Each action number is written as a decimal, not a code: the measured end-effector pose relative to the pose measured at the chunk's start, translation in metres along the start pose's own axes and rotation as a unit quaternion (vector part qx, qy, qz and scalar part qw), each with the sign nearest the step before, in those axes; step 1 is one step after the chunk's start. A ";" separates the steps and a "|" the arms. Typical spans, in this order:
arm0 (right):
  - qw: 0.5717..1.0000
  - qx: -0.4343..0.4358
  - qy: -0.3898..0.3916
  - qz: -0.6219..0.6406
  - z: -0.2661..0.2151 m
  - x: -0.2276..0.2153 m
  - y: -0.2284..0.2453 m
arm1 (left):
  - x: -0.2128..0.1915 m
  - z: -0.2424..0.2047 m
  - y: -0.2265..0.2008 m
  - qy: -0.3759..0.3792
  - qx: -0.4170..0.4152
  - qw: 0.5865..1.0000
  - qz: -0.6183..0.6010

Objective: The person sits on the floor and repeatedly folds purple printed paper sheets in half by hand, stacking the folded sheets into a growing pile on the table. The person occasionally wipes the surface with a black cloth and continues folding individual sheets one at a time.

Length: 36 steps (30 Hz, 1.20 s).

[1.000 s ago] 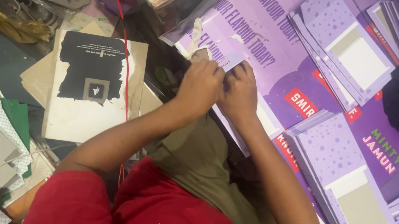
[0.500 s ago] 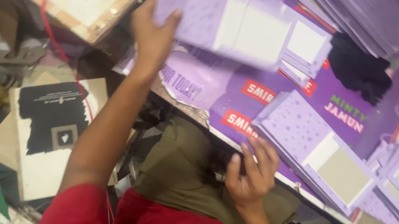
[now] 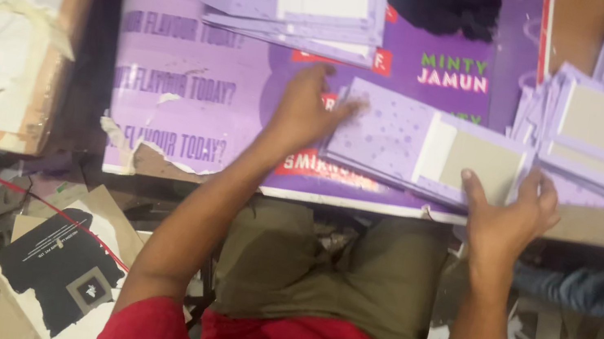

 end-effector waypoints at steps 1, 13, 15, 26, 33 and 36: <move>1.000 0.012 0.012 0.016 0.001 0.003 -0.007 | 0.010 -0.010 -0.002 0.036 -0.034 0.999 -0.001; 0.992 0.002 0.036 0.124 0.009 -0.004 -0.014 | 0.009 -0.023 0.060 0.082 -0.177 0.929 -0.315; 0.997 -0.082 -0.002 0.007 0.005 -0.013 0.015 | -0.022 -0.039 0.097 0.045 -0.219 0.932 -0.284; 0.781 -0.380 0.437 0.233 -0.115 0.195 0.273 | -0.125 -0.105 0.218 0.034 -0.218 0.957 -0.187; 0.787 -0.425 0.399 0.200 -0.136 0.228 0.281 | -0.135 -0.104 0.221 -0.017 -0.250 0.966 -0.060; 0.761 -0.437 0.420 0.232 -0.142 0.222 0.274 | -0.143 -0.107 0.215 -0.022 -0.267 0.963 -0.023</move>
Point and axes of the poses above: each hand's wrist, its own z-axis towards the middle knuckle, its own x-axis out of the palm, y = z × x, the point moved 9 cm from there along z, towards the middle knuckle, and after that the axes turned 14 degrees about z, right-handed, at the moved point
